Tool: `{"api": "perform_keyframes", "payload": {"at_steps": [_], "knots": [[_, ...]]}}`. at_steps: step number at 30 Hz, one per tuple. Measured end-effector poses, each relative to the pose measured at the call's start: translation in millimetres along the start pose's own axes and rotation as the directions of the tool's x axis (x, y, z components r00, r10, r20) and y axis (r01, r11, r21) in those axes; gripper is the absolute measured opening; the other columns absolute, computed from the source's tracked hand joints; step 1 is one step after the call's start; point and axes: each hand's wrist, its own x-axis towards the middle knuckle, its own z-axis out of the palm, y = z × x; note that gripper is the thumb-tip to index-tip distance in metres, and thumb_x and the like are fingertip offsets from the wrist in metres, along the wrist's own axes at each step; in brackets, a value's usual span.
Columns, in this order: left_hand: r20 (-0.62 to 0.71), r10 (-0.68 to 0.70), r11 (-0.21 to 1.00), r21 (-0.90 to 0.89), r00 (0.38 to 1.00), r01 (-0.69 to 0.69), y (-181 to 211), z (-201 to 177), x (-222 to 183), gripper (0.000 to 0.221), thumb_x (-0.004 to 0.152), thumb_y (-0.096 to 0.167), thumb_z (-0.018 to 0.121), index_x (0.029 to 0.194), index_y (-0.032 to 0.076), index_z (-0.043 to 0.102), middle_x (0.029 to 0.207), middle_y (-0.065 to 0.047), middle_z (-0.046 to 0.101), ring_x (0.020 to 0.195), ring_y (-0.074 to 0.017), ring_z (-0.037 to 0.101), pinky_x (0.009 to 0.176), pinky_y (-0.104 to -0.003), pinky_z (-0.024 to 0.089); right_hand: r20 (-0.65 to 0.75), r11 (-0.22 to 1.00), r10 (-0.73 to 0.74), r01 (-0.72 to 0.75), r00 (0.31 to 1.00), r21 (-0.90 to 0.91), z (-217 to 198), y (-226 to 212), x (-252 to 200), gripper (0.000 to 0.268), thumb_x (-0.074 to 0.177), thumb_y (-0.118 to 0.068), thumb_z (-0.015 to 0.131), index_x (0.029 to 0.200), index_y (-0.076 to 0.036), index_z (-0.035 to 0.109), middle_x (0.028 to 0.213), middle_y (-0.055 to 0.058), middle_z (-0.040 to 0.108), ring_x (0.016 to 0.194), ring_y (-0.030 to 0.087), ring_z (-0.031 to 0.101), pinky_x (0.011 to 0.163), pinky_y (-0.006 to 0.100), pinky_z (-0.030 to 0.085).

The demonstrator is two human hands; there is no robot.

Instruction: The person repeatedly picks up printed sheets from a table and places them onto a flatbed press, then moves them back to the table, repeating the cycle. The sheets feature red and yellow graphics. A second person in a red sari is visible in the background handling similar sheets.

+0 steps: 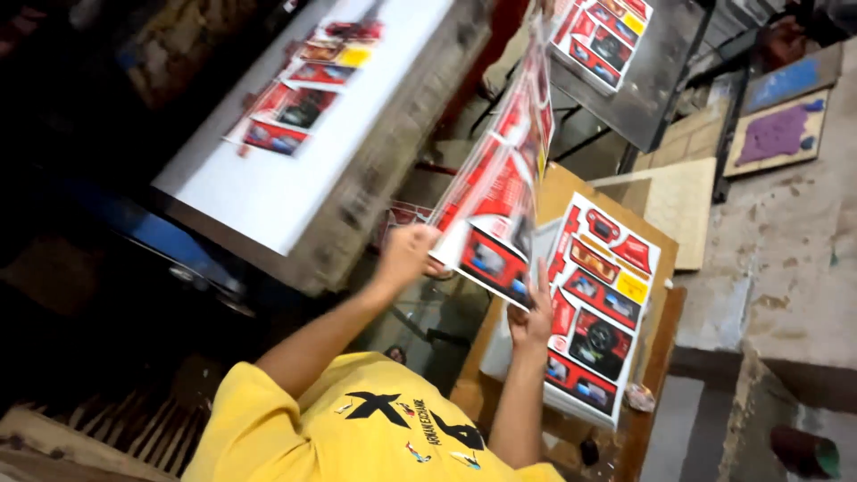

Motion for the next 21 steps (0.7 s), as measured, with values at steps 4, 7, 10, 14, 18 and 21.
{"api": "perform_keyframes", "payload": {"at_steps": [4,7,10,14,18,21], "knots": [[-0.267,-0.072,0.996,0.04,0.961,0.086,-44,-145,93,0.035,0.099,0.027,0.063,0.089,-0.005,0.07,0.076,-0.014,0.071,0.055,-0.0201,0.075,0.048,-0.031,0.057,-0.119,0.881,-0.088,0.022,0.989,-0.473,82,66,79,0.06,0.097,-0.005,0.056,0.157,-0.003,0.048,0.098,0.0,0.073,0.052,0.006,0.055,0.036,0.021,0.034],[-0.468,0.14,0.816,0.554,0.872,0.166,-70,-223,149,0.026,0.086,0.028,0.075,0.085,0.002,0.078,0.077,-0.022,0.076,0.068,-0.0314,0.074,0.065,-0.043,0.059,-0.146,0.562,-0.089,-0.071,0.985,-0.824,130,128,133,0.061,0.093,-0.01,0.058,0.152,-0.01,0.045,0.072,0.005,0.061,0.043,0.013,0.058,0.036,0.029,0.044],[-0.519,0.257,0.664,0.708,0.815,0.242,-86,-277,197,0.026,0.086,0.03,0.078,0.084,0.005,0.08,0.087,-0.023,0.076,0.082,-0.0394,0.073,0.077,-0.05,0.057,-0.129,0.235,-0.256,-0.067,0.958,-0.97,157,184,164,0.056,0.093,-0.016,0.067,0.146,-0.008,0.054,0.066,0.011,0.064,0.048,0.017,0.061,0.048,0.035,0.05],[-0.625,0.128,0.68,0.621,0.77,0.391,-52,-310,194,0.023,0.087,0.029,0.075,0.086,0.006,0.08,0.092,-0.022,0.075,0.089,-0.0411,0.073,0.081,-0.051,0.058,0.068,0.014,-0.394,0.08,0.917,-0.997,131,240,193,0.055,0.086,-0.015,0.075,0.139,-0.009,0.064,0.071,0.012,0.068,0.063,0.022,0.065,0.063,0.038,0.055],[-0.72,-0.016,0.675,0.504,0.694,0.539,-29,-340,183,0.029,0.074,0.028,0.083,0.087,0.002,0.076,0.093,-0.023,0.073,0.09,-0.04,0.073,0.079,-0.051,0.059,0.142,0.021,-0.415,0.166,0.899,-0.986,149,239,174,0.051,0.086,-0.012,0.07,0.136,-0.011,0.067,0.089,0.013,0.075,0.079,0.023,0.073,0.077,0.036,0.058],[-0.697,0.199,0.61,0.638,0.689,0.47,-53,-375,184,0.033,0.074,0.027,0.085,0.09,-0.001,0.076,0.092,-0.023,0.073,0.088,-0.0399,0.073,0.078,-0.049,0.059,0.324,-0.071,-0.426,0.325,0.845,-0.943,179,193,130,0.046,0.085,-0.009,0.07,0.131,-0.008,0.068,0.104,0.016,0.073,0.091,0.029,0.071,0.083,0.038,0.057]]}}
